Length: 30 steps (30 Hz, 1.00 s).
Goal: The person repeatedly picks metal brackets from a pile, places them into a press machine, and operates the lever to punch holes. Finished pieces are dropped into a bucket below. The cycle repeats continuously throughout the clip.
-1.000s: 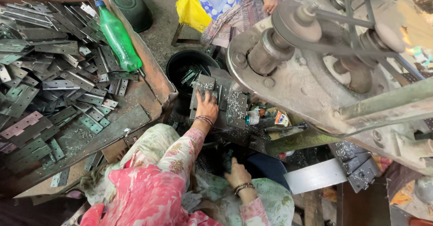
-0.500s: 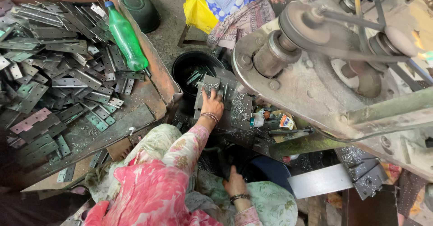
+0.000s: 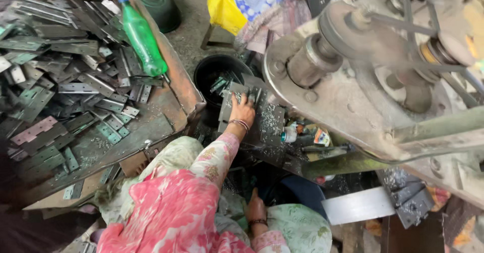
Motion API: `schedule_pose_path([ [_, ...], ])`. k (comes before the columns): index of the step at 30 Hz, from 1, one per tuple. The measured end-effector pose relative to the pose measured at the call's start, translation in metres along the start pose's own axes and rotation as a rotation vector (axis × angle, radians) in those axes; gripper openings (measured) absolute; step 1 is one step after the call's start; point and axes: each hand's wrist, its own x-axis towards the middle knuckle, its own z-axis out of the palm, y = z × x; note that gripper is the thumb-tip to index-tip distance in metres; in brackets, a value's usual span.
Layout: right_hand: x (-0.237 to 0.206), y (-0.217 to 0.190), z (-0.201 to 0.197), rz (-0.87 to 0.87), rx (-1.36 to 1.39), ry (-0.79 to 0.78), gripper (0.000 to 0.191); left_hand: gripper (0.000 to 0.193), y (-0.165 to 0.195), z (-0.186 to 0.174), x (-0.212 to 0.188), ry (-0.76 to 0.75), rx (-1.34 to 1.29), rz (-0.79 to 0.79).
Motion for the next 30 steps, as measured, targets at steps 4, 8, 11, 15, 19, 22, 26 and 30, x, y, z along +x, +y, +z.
schedule_pose_path([
  [4,0.003,0.007,-0.007,-0.042,0.038,-0.001,0.086,0.037,0.002,-0.011,-0.014,-0.021,0.049,0.022],
  [8,0.017,0.014,-0.039,-0.029,-0.135,-0.075,0.071,0.03,-0.019,-0.013,-0.05,0.093,-0.125,0.025],
  [11,0.03,0.013,-0.069,-0.045,-0.22,-0.156,0.072,0.033,-0.054,-0.007,-0.089,0.35,-0.235,-0.049],
  [15,0.037,0.001,-0.097,0.024,-0.309,-0.245,0.073,0.032,-0.155,0.012,-0.146,0.455,-0.326,-0.397],
  [19,0.034,-0.013,-0.109,0.048,-0.276,-0.266,0.075,0.016,-0.267,0.041,-0.243,0.077,0.039,-0.74],
  [22,0.03,-0.021,-0.114,0.104,-0.291,-0.309,0.074,0.026,-0.324,0.054,-0.321,-0.108,0.138,-0.942],
  [26,0.027,-0.025,-0.117,0.08,-0.334,-0.303,0.076,0.063,-0.369,0.047,-0.385,0.095,0.034,-1.058],
  [30,0.028,-0.025,-0.118,0.037,-0.355,-0.294,0.077,0.079,-0.379,0.035,-0.406,-0.041,-0.105,-1.049],
])
